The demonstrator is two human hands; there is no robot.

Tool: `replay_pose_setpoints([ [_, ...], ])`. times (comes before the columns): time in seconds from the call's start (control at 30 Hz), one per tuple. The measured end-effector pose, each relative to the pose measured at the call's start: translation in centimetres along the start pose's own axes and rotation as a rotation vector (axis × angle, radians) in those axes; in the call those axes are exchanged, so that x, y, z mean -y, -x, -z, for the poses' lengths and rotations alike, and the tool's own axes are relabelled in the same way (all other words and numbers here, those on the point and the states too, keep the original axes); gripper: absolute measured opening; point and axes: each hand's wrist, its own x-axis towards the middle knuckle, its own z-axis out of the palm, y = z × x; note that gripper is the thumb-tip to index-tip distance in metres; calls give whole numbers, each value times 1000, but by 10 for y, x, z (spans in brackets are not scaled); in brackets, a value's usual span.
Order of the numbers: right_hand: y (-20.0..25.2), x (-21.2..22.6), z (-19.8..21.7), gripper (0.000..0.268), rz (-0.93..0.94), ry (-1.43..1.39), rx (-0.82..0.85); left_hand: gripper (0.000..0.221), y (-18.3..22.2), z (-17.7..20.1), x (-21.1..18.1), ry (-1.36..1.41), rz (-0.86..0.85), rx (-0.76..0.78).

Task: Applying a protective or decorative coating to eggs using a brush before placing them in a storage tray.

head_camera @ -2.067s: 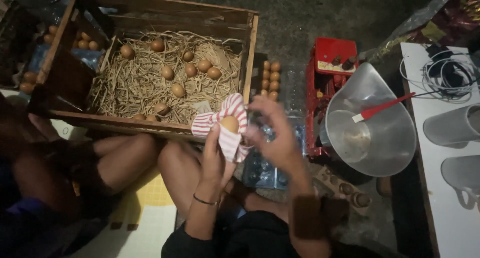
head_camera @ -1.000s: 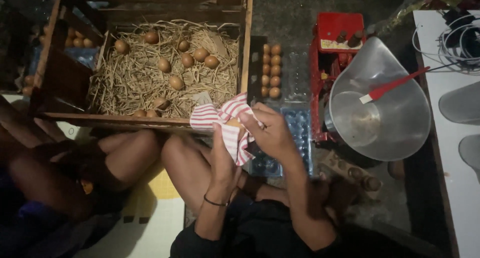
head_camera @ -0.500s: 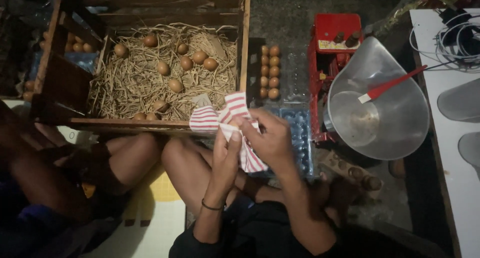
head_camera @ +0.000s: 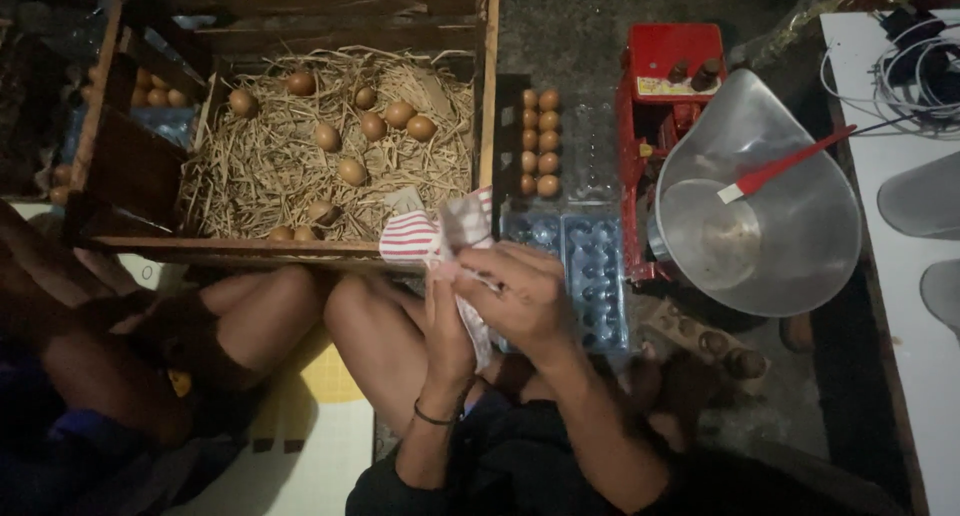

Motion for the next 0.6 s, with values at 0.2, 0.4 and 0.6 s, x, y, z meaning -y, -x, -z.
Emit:
replay_pose_setpoints([
  [0.2, 2, -1, -1, 16, -453, 19, -128, 54, 10, -11, -37, 74, -31, 59],
  [0.4, 0, -15, 6, 18, -494, -139, -159, 54, 14, -31, -61, 313, -27, 84],
  [0.6, 2, -18, 11, 22, -14, 13, 6, 55, 3, -8, -47, 71, -170, 197],
])
